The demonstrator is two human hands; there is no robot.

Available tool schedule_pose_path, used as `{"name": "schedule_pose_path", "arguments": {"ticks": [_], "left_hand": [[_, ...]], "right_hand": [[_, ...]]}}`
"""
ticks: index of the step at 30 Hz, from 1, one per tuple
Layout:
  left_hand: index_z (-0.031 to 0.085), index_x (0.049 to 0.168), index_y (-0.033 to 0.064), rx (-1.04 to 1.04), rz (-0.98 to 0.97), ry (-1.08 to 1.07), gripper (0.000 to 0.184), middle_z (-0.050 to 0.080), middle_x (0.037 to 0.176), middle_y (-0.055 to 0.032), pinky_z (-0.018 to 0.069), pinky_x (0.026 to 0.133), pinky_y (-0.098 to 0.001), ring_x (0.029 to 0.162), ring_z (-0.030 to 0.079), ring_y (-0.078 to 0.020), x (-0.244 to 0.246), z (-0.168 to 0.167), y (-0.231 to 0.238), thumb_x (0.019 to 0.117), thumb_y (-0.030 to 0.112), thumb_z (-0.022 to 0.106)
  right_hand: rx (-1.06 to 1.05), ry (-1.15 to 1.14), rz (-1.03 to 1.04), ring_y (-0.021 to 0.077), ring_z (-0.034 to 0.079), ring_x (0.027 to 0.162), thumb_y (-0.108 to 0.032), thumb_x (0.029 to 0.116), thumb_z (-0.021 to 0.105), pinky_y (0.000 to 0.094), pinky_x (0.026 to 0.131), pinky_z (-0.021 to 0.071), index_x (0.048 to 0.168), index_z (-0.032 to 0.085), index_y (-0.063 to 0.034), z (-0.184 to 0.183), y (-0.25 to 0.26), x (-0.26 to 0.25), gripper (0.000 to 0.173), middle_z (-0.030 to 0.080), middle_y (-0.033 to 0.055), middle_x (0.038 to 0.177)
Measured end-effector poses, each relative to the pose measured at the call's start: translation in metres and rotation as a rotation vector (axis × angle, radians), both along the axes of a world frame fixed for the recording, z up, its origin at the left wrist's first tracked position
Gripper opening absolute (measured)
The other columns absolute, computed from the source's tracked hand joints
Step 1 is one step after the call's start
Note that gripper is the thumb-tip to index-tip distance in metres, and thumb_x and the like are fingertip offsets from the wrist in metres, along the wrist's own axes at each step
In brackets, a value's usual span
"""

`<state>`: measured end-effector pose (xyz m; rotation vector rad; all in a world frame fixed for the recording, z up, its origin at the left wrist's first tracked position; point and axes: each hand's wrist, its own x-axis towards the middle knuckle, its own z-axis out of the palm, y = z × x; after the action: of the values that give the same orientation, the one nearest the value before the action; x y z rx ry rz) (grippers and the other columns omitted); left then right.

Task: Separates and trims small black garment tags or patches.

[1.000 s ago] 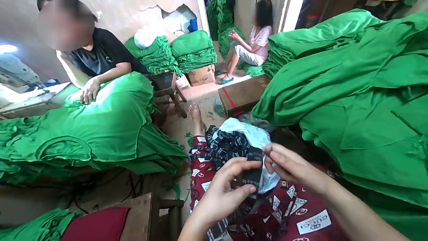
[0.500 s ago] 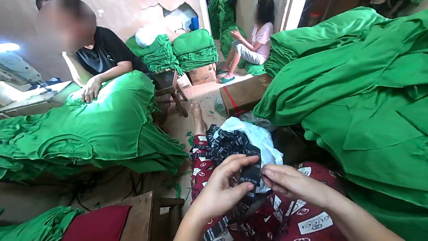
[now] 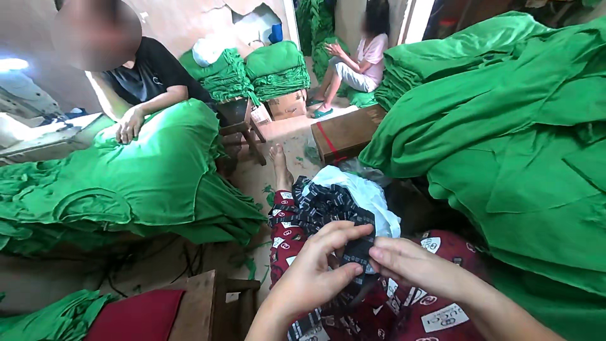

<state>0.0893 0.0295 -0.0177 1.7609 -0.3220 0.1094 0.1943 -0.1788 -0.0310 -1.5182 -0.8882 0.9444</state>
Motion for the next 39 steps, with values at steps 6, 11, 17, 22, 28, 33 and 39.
{"name": "schedule_pose_path", "arguments": {"ticks": [6, 11, 17, 22, 28, 33, 39], "left_hand": [[0.06, 0.138, 0.0009, 0.014, -0.022, 0.001, 0.05, 0.058, 0.135, -0.0124, 0.0567, 0.082, -0.0193, 0.105, 0.064, -0.0062, 0.001, -0.001, -0.001, 0.0887, -0.002, 0.069], [0.06, 0.138, 0.0008, 0.0, -0.031, 0.008, 0.05, 0.058, 0.135, -0.0126, 0.0562, 0.082, -0.0184, 0.104, 0.064, -0.0052, 0.002, -0.001, -0.001, 0.089, -0.001, 0.069], [0.061, 0.137, 0.0011, 0.023, -0.05, -0.003, 0.049, 0.059, 0.132, -0.0117, 0.0544, 0.079, -0.0163, 0.099, 0.063, -0.0034, 0.004, -0.004, -0.007, 0.0891, -0.001, 0.069], [0.061, 0.137, -0.0003, 0.017, -0.062, 0.035, 0.049, 0.059, 0.133, -0.0126, 0.0552, 0.08, -0.0168, 0.101, 0.064, -0.004, 0.004, -0.008, -0.008, 0.088, -0.003, 0.07], [0.06, 0.138, 0.0017, 0.007, -0.092, 0.1, 0.052, 0.059, 0.134, -0.0116, 0.0508, 0.073, -0.014, 0.092, 0.06, -0.001, 0.01, -0.026, -0.01, 0.0873, -0.001, 0.071], [0.059, 0.14, 0.0037, 0.153, 0.007, 0.362, 0.055, 0.057, 0.139, -0.0133, 0.0498, 0.077, -0.0244, 0.095, 0.06, -0.0101, 0.031, -0.071, 0.002, 0.0862, -0.001, 0.07], [0.057, 0.141, 0.0007, 0.483, -0.007, 0.688, 0.059, 0.046, 0.153, -0.0233, 0.0327, 0.12, -0.0482, 0.145, 0.041, -0.0336, 0.056, -0.161, -0.021, 0.085, -0.004, 0.073]], "right_hand": [[0.007, 0.006, -0.025, -0.0093, 0.036, 0.051, -0.034, 0.1058, 0.043, 0.0104, 0.048, 0.0299, 0.081, 0.057, -0.019, -0.005, 0.001, -0.001, 0.032, 0.044, -0.0161, 0.062], [-0.002, 0.046, -0.04, -0.0094, 0.036, 0.05, -0.035, 0.106, 0.043, 0.0104, 0.047, 0.0296, 0.082, 0.058, -0.0194, -0.007, 0.001, -0.002, 0.032, 0.044, -0.0167, 0.062], [-0.019, 0.108, -0.049, -0.0078, 0.037, 0.049, -0.045, 0.1022, 0.049, 0.013, 0.047, 0.0311, 0.08, 0.061, -0.021, -0.008, 0.008, -0.001, 0.034, 0.044, -0.0172, 0.059], [-0.036, 0.135, -0.055, -0.0078, 0.037, 0.048, -0.039, 0.1032, 0.048, 0.0131, 0.047, 0.0309, 0.078, 0.06, -0.0204, -0.015, 0.006, -0.002, 0.034, 0.044, -0.0172, 0.058], [-0.113, 0.147, -0.101, -0.0059, 0.037, 0.048, -0.036, 0.1047, 0.043, 0.0149, 0.047, 0.0315, 0.081, 0.058, -0.0175, -0.031, -0.001, -0.002, 0.034, 0.043, -0.0157, 0.058], [-0.109, 0.171, -0.216, -0.005, 0.038, 0.048, -0.045, 0.1048, 0.035, 0.0115, 0.043, 0.0287, 0.118, 0.062, -0.0101, -0.066, -0.032, 0.005, 0.046, 0.055, -0.0124, 0.07], [-0.259, 0.142, -0.276, -0.0009, 0.04, 0.051, -0.032, 0.1061, 0.036, 0.0159, 0.047, 0.0327, 0.117, 0.063, -0.0056, -0.076, -0.04, -0.005, 0.039, 0.053, -0.0079, 0.07]]}}
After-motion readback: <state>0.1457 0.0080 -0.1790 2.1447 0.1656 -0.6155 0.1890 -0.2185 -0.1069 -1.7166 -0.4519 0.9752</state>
